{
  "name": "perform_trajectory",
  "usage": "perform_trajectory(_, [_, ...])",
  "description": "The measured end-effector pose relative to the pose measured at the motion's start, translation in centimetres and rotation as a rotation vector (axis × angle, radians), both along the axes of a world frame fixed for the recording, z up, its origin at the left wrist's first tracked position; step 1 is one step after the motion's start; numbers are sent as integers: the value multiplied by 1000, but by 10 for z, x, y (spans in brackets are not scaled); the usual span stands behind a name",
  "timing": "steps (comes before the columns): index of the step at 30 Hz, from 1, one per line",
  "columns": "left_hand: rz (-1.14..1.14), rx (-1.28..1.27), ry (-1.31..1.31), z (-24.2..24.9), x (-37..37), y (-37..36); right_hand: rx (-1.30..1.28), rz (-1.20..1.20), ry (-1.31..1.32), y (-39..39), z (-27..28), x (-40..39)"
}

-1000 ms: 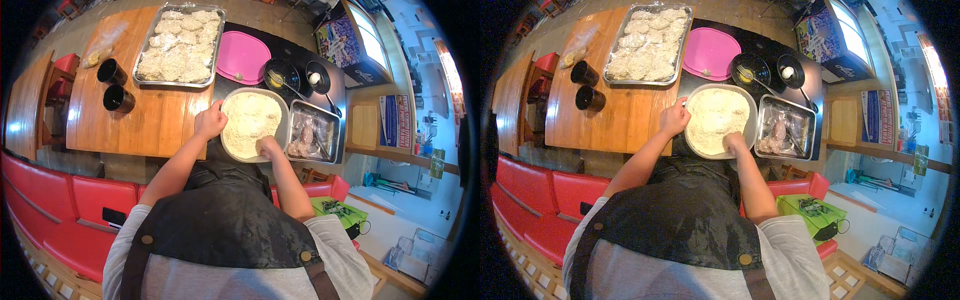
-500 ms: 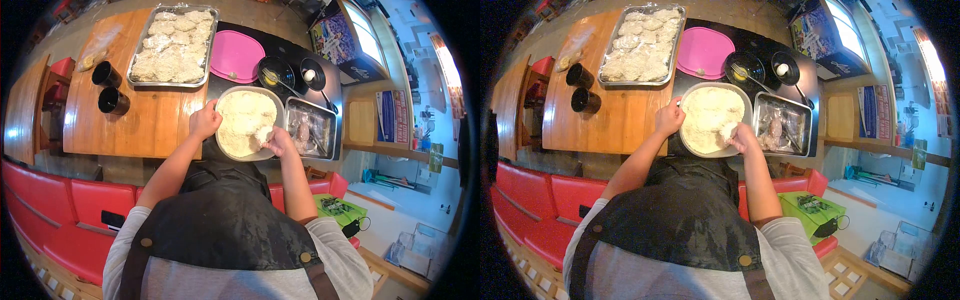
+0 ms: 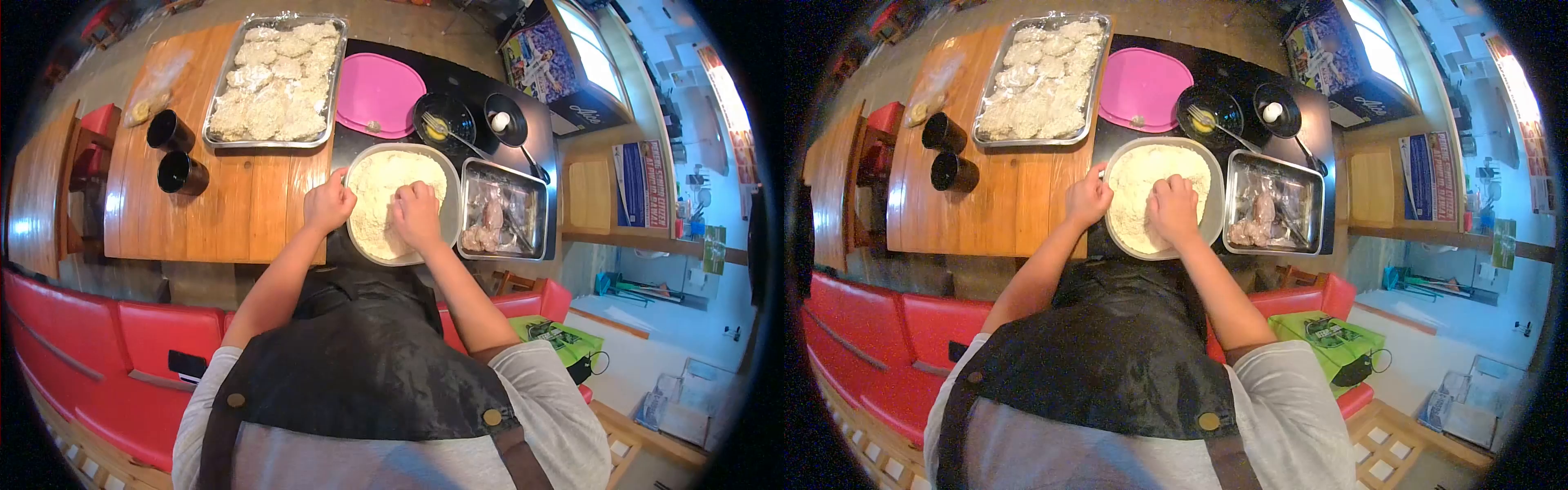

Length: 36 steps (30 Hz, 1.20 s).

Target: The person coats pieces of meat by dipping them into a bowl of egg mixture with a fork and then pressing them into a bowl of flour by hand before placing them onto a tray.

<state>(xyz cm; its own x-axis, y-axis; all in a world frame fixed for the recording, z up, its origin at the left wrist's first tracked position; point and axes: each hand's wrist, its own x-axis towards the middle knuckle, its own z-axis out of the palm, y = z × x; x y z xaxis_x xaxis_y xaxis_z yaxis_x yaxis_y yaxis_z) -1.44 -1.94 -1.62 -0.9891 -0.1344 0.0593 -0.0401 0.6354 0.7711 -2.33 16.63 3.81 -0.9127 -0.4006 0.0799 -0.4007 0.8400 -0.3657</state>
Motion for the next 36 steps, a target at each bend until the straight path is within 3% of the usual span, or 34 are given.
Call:
perform_trajectory(3, [-5,-6,-3,-5,1,1,-36,83,-87,22,-20,6])
perform_trajectory(6, [-10,-8,-16,1,1,0,30,30,-78,36,-48,17])
perform_trajectory(8, [-12,8,-24,5,0,-1,136,-137,-223,46,-55,20])
perform_trajectory(11, [-15,-6,-21,3,0,0,245,-194,-330,39,-19,15])
perform_trajectory(14, [-26,-1,-33,-1,1,-1,51,-124,-148,35,-12,7])
perform_trajectory(18, [-28,-9,-17,-2,1,1,-3,-15,-173,31,-18,-1])
perform_trajectory(21, [-18,-5,-27,2,0,-1,14,-85,-133,32,-17,-11])
perform_trajectory(23, [-16,-7,-24,-1,3,-1,-34,-461,-456,47,-4,-23])
perform_trajectory(24, [-12,-14,3,-4,2,0,-33,-465,-461,59,-10,-24])
perform_trajectory(26, [-14,-20,34,-6,0,0,40,-232,-333,72,-14,-24])
perform_trajectory(27, [-16,-11,22,-6,0,0,40,-234,-330,70,-11,-23])
perform_trajectory(29, [-13,-3,12,-4,-1,-1,-2,285,-78,59,0,-20])
perform_trajectory(30, [-12,-6,24,-3,0,0,-3,286,-77,52,4,-20])
perform_trajectory(32, [-16,-10,38,-3,0,0,246,416,-107,43,8,-18])
perform_trajectory(36, [-17,0,31,-2,-1,0,348,497,-143,41,-7,-26])
